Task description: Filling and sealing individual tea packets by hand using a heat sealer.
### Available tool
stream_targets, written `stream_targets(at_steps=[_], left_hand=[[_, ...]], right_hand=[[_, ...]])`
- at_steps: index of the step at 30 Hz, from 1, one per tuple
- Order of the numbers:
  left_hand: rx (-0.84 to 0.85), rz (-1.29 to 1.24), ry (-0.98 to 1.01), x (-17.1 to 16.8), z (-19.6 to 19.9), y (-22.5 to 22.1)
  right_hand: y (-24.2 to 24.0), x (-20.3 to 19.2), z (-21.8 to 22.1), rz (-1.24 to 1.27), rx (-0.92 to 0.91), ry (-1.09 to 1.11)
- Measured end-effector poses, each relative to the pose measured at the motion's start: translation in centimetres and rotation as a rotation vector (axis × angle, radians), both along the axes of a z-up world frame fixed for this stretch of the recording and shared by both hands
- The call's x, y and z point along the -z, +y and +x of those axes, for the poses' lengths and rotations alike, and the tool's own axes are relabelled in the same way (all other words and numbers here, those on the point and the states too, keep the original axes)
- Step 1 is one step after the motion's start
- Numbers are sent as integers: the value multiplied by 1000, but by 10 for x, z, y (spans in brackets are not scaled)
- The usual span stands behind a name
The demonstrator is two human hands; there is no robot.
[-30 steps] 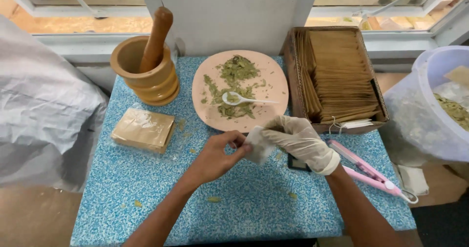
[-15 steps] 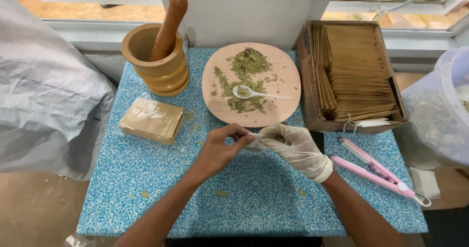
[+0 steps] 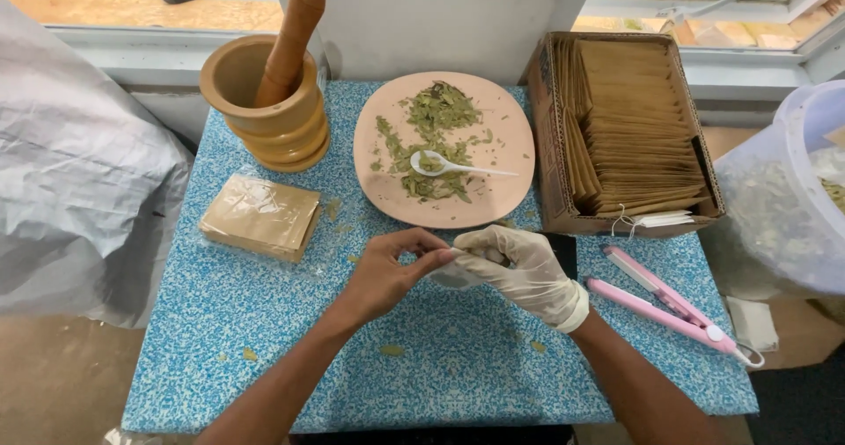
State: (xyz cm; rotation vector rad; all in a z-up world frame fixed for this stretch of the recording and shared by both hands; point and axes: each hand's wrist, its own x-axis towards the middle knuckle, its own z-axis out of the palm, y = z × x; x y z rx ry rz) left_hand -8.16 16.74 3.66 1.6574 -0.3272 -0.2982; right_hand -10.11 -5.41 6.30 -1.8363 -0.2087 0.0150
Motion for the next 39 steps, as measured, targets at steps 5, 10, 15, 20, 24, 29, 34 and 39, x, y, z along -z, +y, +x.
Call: stream_targets(at_steps=[5,10,15,20,24,29,34,39], left_hand=[[-13,18,9,6,1,2],[12,28,-12,7,6,2],[-29,117,-76,17,4,-1],[12,246,-247,24,3,-2],[65,288,-294,38,5,-1],[103,312,-358,36,6,1],[150,340,-480,29,8,2],[185,469,-682,15,9,11]], right_hand=[[1,4,-4,6,1,-90],[-6,2,-2,103,-41,-167],[4,-31,-4,167,-89,-49],[-18,-14,2,17,-141,-58],[-7,-14,3,27,-100,-149],[1,-13,3,35,-50,-248],[4,-10,0,44,3,-348],[6,-6,-1,58,70,-484]])
